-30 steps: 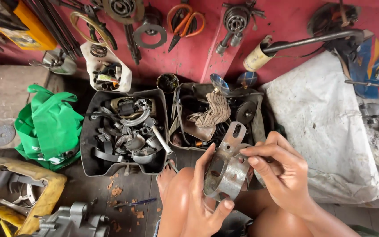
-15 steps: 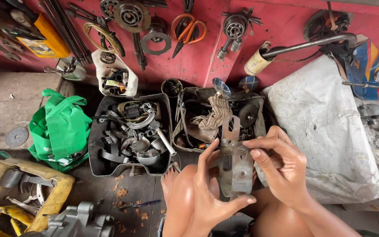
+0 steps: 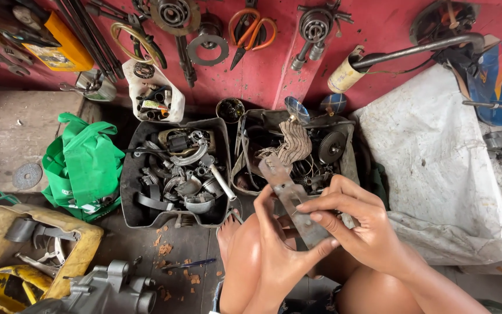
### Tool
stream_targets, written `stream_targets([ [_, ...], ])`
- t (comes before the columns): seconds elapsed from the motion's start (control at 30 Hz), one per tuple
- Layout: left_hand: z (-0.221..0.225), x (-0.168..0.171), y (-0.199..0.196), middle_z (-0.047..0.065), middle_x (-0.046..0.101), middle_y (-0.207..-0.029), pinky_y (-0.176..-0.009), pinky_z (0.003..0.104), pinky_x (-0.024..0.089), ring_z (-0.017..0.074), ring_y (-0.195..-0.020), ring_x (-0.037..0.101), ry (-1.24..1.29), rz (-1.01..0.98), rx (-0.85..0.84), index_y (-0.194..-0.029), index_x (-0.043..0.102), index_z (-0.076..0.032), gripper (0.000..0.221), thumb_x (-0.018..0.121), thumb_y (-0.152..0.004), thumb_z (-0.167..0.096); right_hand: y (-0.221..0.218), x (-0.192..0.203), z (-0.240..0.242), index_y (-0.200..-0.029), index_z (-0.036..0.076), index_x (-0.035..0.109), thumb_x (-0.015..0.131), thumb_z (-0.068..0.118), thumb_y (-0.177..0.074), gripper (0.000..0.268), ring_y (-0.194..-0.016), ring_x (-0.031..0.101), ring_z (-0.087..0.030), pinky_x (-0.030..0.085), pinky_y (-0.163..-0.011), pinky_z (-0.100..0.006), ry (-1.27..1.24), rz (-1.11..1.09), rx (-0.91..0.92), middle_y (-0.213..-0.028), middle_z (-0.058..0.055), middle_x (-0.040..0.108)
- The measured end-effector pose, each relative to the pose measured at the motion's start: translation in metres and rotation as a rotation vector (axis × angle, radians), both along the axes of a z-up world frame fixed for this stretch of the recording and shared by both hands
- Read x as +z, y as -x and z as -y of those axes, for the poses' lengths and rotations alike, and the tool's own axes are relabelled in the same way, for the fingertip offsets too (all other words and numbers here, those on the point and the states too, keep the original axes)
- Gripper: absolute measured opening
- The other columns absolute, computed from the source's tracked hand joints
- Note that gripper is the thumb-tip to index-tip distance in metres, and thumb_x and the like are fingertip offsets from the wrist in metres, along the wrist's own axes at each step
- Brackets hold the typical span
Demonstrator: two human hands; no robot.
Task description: Performing a final manual inspection of a metal bracket by rotating it and probing holes with a small tool.
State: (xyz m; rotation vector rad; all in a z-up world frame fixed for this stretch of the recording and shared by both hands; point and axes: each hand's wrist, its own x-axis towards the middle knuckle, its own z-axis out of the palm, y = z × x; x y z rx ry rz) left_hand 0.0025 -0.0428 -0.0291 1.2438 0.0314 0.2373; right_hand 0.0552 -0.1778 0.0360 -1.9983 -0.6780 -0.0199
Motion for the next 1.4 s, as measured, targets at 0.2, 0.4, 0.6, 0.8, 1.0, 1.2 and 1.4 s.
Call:
stream_targets([
  [0.2,-0.003,-0.007,0.002,0.022,0.059,-0.125,-0.077,0.030,0.067,0.0262,-0.096,0.074,0.100,-0.129,0.015,-0.148,0.013,-0.008,0.112,0.089,-0.065,-0.007,0.001,0.001,0.003,-0.099,0.008,0.082,0.074,0.003,-0.084,0.018,-0.066,0.048,-0.011,0.039,-0.059,-0.022,0.040,-0.083,0.097,-0.078,-0.001,0.054],
  [0.4,-0.006,-0.005,0.006,0.023,0.036,-0.141,-0.105,0.047,0.053,0.0385,-0.122,0.058,0.294,0.113,-0.076,-0.150,0.003,-0.006,0.119,0.088,-0.073,-0.036,0.006,0.010,0.001,-0.101,0.008,0.080,0.071,-0.001,-0.085,0.019,-0.072,0.054,-0.011,0.045,-0.063,-0.021,0.048,0.061,0.000,-0.085,-0.001,0.060],
  [0.6,-0.037,0.043,0.001,0.023,0.050,-0.148,-0.090,0.032,0.063,0.0284,-0.117,0.068,0.103,0.084,-0.229,-0.142,0.022,0.009,0.100,0.078,-0.082,-0.048,0.003,0.001,0.007,-0.102,0.004,0.077,0.071,-0.004,-0.086,0.019,-0.071,0.046,-0.010,0.047,-0.069,-0.021,-0.017,0.149,-0.121,-0.085,-0.001,0.051],
  [0.8,-0.043,0.062,-0.004,0.002,0.078,-0.113,-0.091,0.028,0.049,0.0128,-0.091,0.073,-0.579,0.081,0.008,-0.134,0.062,-0.005,0.081,0.051,-0.087,-0.069,0.007,0.006,0.004,-0.099,0.003,0.077,0.073,-0.005,-0.084,0.018,-0.074,0.060,-0.011,0.056,-0.073,-0.023,-0.028,0.135,-0.040,-0.084,-0.001,0.049],
  [1.0,-0.043,0.047,0.000,-0.004,0.077,-0.123,-0.110,0.041,0.021,0.0127,-0.120,0.059,-0.649,0.038,0.009,-0.128,0.067,-0.016,0.075,0.045,-0.086,-0.074,0.008,0.008,-0.001,-0.101,0.003,0.077,0.071,-0.006,-0.085,0.020,-0.073,0.066,-0.010,0.058,-0.069,-0.021,-0.021,0.193,0.065,-0.086,-0.002,0.053],
  [1.2,-0.035,0.027,0.004,-0.005,0.069,-0.137,-0.116,0.049,0.014,0.0195,-0.136,0.043,-0.658,0.053,0.042,-0.130,0.067,-0.017,0.073,0.031,-0.097,-0.071,0.008,0.010,-0.003,-0.103,0.003,0.075,0.076,0.000,-0.083,0.020,-0.075,0.060,-0.012,0.057,-0.074,-0.025,0.030,0.214,-0.028,-0.083,-0.002,0.054],
  [1.4,-0.012,-0.014,0.008,0.026,0.049,-0.147,-0.109,0.048,0.046,0.0328,-0.130,0.054,0.456,0.184,-0.091,-0.151,0.021,-0.011,0.080,0.073,-0.103,-0.048,0.008,0.020,-0.009,-0.092,0.001,0.073,0.074,0.001,-0.083,0.009,-0.080,0.067,-0.017,0.059,-0.075,-0.027,0.013,0.200,-0.013,-0.091,-0.006,0.062],
])
